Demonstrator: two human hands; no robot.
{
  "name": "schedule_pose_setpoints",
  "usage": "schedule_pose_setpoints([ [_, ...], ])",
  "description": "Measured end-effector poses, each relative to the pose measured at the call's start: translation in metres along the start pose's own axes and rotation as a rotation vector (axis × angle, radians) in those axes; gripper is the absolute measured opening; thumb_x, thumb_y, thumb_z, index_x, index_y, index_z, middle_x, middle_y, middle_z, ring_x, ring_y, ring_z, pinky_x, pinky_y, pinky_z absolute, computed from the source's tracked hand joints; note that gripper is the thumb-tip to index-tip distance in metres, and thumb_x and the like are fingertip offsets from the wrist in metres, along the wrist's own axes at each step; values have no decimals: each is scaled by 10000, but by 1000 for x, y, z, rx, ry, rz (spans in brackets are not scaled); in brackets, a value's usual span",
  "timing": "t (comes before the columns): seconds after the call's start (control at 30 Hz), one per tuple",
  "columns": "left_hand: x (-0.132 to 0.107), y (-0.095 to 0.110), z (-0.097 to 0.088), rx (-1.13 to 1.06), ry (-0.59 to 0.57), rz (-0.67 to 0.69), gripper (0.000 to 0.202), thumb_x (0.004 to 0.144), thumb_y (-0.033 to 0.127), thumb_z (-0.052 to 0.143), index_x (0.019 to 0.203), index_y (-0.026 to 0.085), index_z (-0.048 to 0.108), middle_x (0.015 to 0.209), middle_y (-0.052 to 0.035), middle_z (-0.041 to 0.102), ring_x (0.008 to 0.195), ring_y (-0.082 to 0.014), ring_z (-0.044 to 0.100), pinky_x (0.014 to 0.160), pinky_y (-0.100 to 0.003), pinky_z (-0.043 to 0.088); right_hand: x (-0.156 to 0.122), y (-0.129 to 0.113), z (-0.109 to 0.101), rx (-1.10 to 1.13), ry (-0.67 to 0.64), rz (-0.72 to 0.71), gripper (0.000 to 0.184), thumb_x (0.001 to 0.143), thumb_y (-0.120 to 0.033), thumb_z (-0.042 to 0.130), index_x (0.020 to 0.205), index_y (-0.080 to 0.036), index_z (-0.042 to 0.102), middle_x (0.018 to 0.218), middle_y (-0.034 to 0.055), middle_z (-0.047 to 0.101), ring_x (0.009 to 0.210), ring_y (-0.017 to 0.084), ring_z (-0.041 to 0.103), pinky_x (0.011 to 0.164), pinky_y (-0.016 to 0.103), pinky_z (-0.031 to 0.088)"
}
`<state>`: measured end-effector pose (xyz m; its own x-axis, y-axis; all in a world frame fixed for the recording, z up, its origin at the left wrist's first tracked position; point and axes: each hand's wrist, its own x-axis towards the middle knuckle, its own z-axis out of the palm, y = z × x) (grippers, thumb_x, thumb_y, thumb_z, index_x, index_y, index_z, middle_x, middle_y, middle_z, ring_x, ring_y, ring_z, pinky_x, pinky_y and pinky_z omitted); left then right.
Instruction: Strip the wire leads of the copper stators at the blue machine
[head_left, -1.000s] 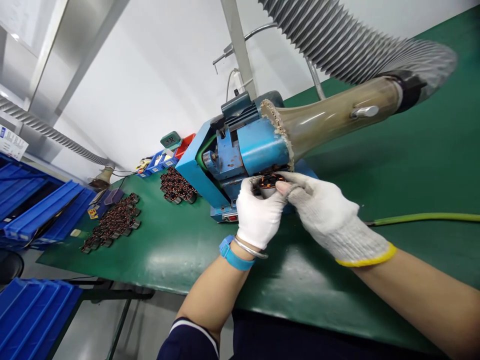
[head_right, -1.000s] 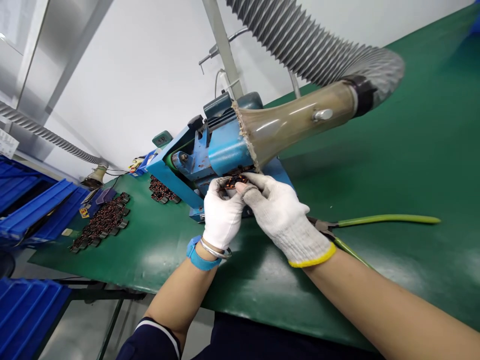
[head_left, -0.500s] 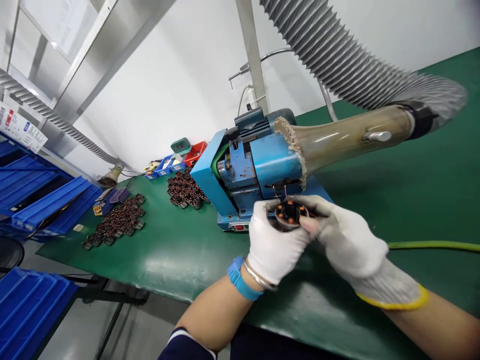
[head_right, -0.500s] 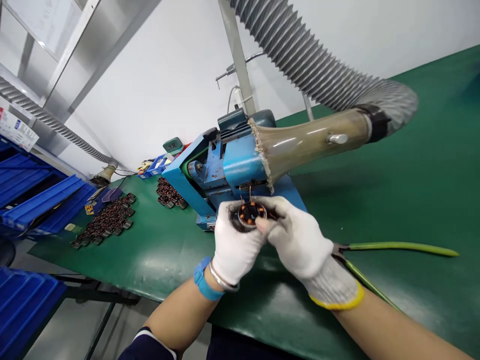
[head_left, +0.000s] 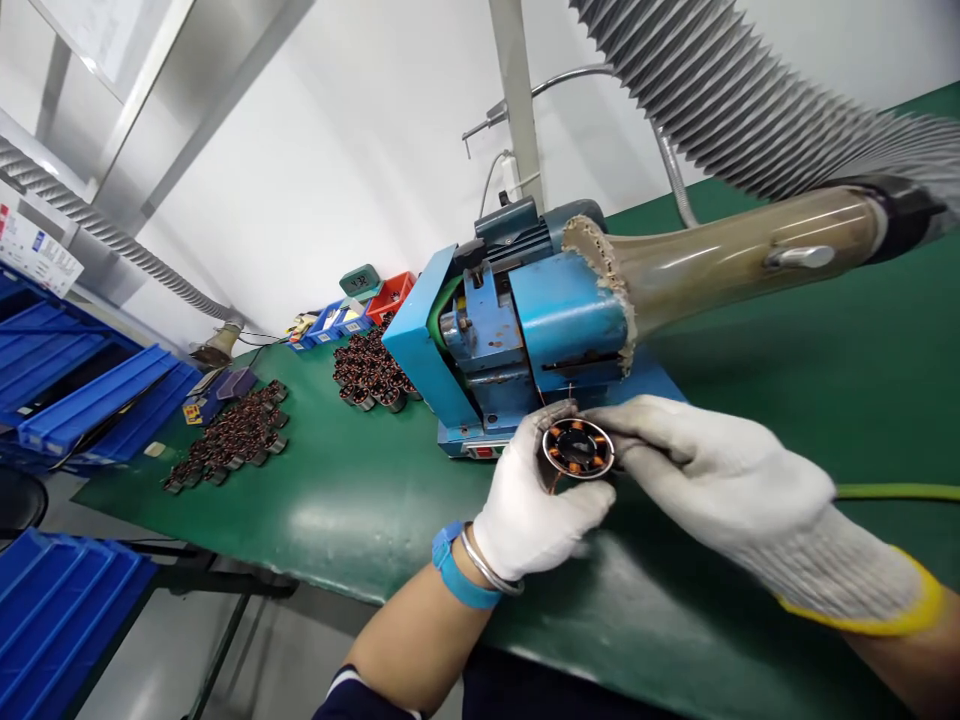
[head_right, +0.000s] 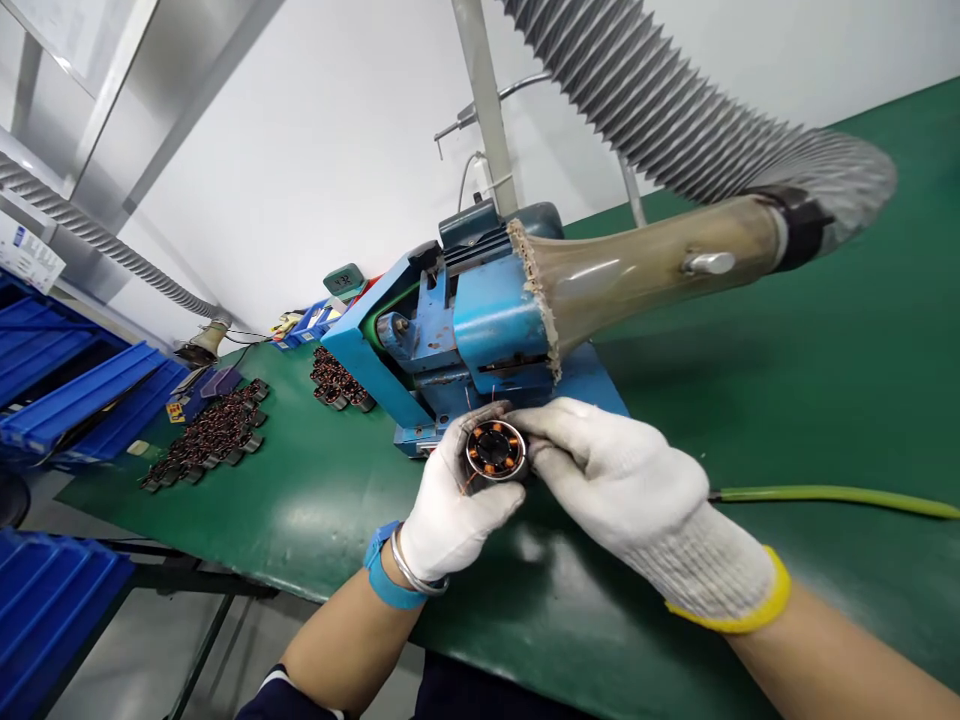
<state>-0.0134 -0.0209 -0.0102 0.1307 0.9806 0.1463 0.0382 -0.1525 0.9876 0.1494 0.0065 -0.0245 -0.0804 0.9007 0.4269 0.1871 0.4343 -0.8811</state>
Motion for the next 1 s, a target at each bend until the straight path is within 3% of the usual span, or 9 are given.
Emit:
schedule_pose_setpoints([
  [0.13, -1, -4, 3, 13, 66, -14, 593, 701, 154, 788, 1261, 215, 603, 1201, -94, 753, 1103, -269, 748, 1049, -476, 607, 7, -3, -14, 164, 307, 400, 232, 819, -343, 672, 997, -257, 794, 849, 76, 786, 677, 250, 738, 645, 382, 651],
  [0.23, 0, -16, 3, 139, 191, 121, 569, 754, 185, 778, 1292, 210, 594, 1274, -112, 715, 1158, -263, 726, 1100, -479, 576, 9, -1, -16, 111, 33, 479, 233, 761, -399, 674, 873, -238, 800, 784, 95, 781, 657, 268, 738, 591, 376, 634],
  [0.33, 2, -27, -1, 315, 255, 313, 556, 758, 204, 795, 1280, 219, 604, 1276, -114, 684, 1177, -272, 712, 1078, -468, 590, 4, -3, -5, 87, -130, 294, 330, 794, -533, 679, 919, -260, 818, 980, 89, 819, 936, 329, 777, 843, 452, 661],
  [0.4, 3, -31, -4, 410, 199, 436, 555, 745, 183, 794, 1268, 235, 615, 1251, -101, 676, 1160, -272, 712, 1040, -459, 609, 1, -7, 4, 133, -44, 244, 305, 797, -524, 709, 925, -267, 811, 1045, 70, 817, 1031, 326, 761, 934, 444, 639],
  [0.53, 3, -30, -6, 491, 70, 517, 507, 769, 171, 783, 1243, 251, 623, 1213, -93, 676, 1110, -256, 718, 975, -433, 628, 6, -10, 2, 341, 102, 425, 231, 672, -438, 820, 775, -245, 744, 764, 42, 755, 728, 249, 725, 717, 371, 651],
  [0.7, 0, -24, -1, 510, 183, 457, 488, 735, 181, 826, 1182, 232, 639, 1150, -81, 689, 1033, -237, 727, 916, -396, 632, 19, -10, -16, 655, 498, 415, 195, 683, -278, 803, 750, -263, 620, 732, 2, 682, 723, 195, 696, 784, 357, 644],
  [0.77, 1, -25, -1, 506, 229, 449, 477, 720, 199, 848, 1153, 226, 649, 1109, -67, 697, 1000, -232, 729, 898, -393, 635, 18, -11, -14, 562, 429, 493, 144, 699, -264, 791, 782, -256, 673, 754, 23, 716, 728, 209, 705, 775, 364, 641],
  [0.9, 8, -26, 0, 486, 290, 351, 474, 720, 201, 850, 1150, 232, 654, 1094, -48, 704, 1022, -233, 729, 931, -407, 629, 10, -10, 8, 391, 3, 501, 304, 734, -370, 782, 991, -208, 770, 838, 64, 779, 794, 259, 741, 703, 363, 633],
  [1.0, 20, -22, 2, 462, 323, 273, 483, 714, 194, 839, 1162, 225, 660, 1111, -59, 712, 1054, -248, 732, 974, -424, 616, 9, -7, 24, 475, -1, 430, 385, 739, -436, 771, 1053, -214, 747, 845, 51, 776, 853, 266, 758, 753, 370, 647],
])
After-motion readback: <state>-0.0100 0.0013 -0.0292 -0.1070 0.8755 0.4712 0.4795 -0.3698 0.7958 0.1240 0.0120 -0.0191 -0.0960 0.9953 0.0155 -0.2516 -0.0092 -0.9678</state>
